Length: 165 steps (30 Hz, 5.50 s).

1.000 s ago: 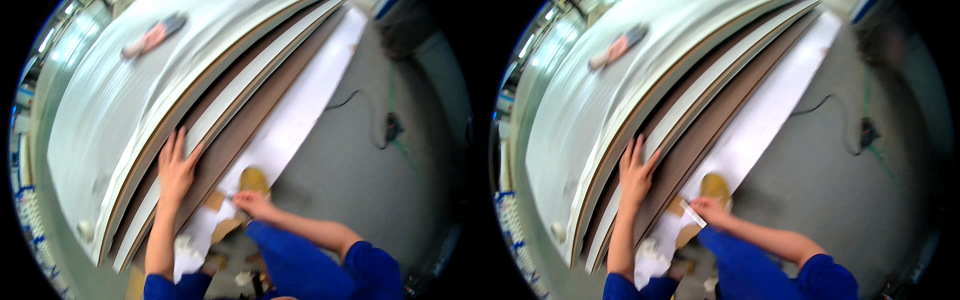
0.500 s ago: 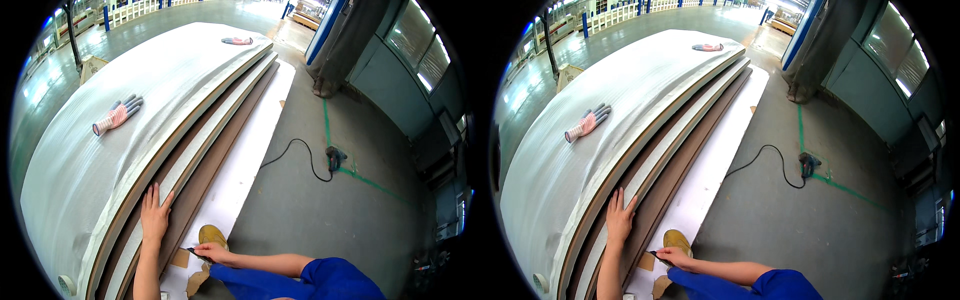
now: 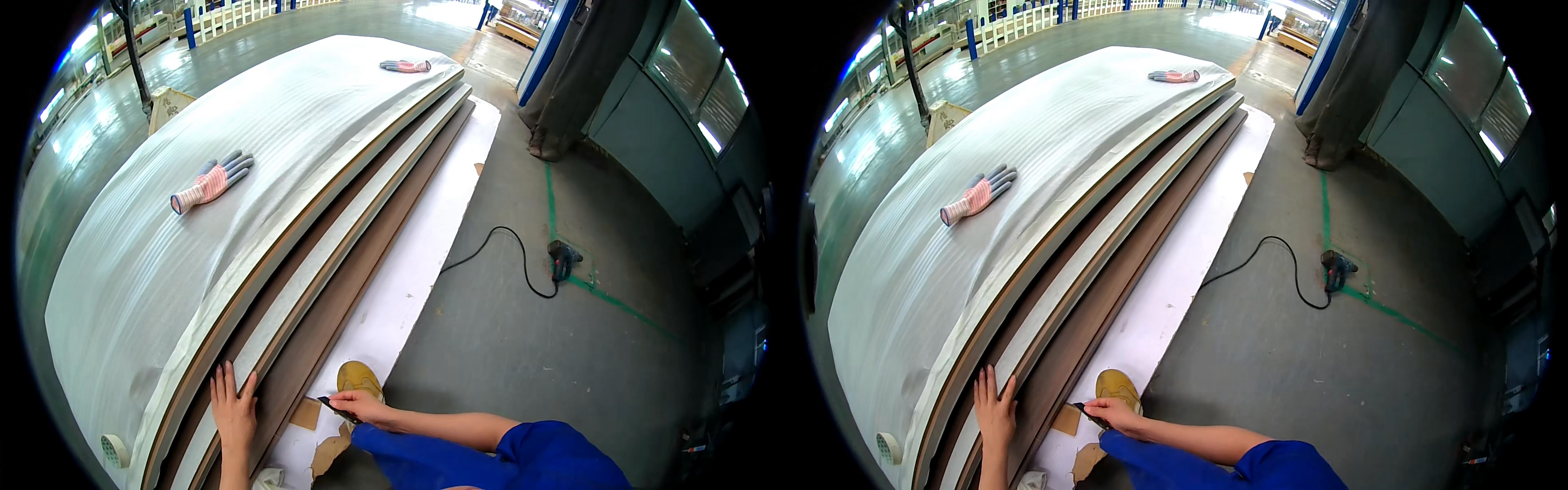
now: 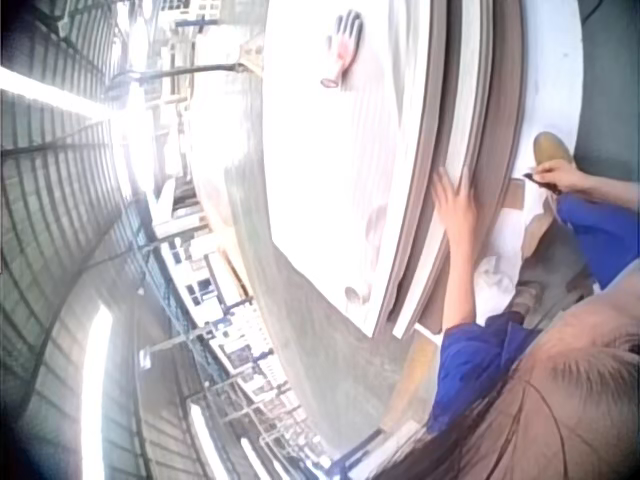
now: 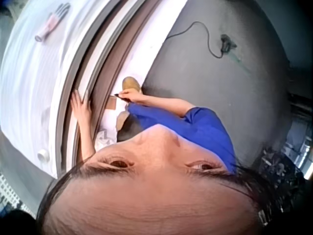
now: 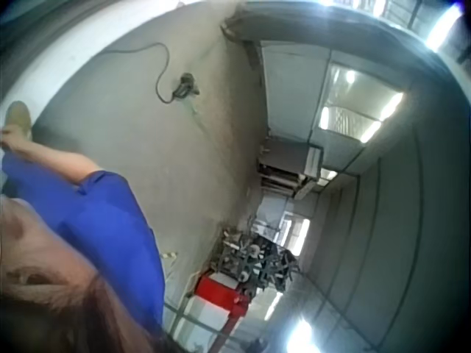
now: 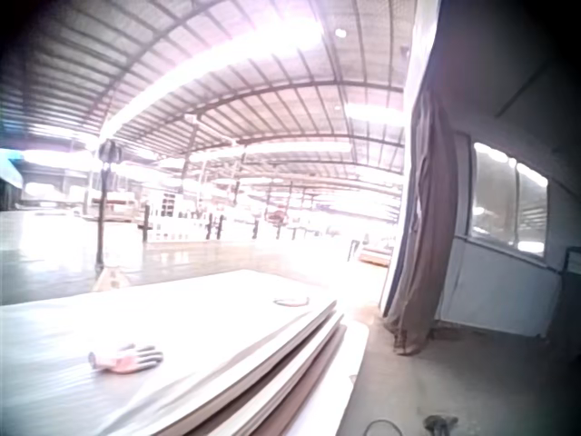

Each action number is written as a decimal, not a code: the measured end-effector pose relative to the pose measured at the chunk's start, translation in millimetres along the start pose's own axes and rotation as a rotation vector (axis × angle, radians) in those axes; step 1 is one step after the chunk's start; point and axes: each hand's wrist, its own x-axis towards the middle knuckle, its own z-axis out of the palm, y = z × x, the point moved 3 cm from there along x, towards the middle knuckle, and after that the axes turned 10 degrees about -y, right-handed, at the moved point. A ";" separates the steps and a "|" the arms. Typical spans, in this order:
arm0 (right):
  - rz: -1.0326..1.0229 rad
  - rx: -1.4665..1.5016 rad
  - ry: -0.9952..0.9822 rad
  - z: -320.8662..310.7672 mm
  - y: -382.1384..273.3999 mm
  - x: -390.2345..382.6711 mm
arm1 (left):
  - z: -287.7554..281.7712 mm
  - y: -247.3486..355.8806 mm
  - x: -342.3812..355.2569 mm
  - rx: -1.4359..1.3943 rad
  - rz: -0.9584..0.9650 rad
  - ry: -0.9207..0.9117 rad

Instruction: The person uses a utility knife to trim excess material along the edges of curved wooden panels. They repeatedly score and peel away thin strips, working along the perimeter of each panel.

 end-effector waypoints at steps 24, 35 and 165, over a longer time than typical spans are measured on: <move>0.015 0.158 0.089 42.1 -26.4 -14.2 | -24.8 13.8 73.5 0.126 0.118 0.019; 0.047 0.197 0.100 29.0 -37.9 -26.9 | -13.8 -25.6 -31.4 -0.078 0.108 0.269; -0.482 -0.187 0.299 111.5 -105.3 39.9 | -2.0 -99.1 -85.6 -0.136 -0.033 -0.080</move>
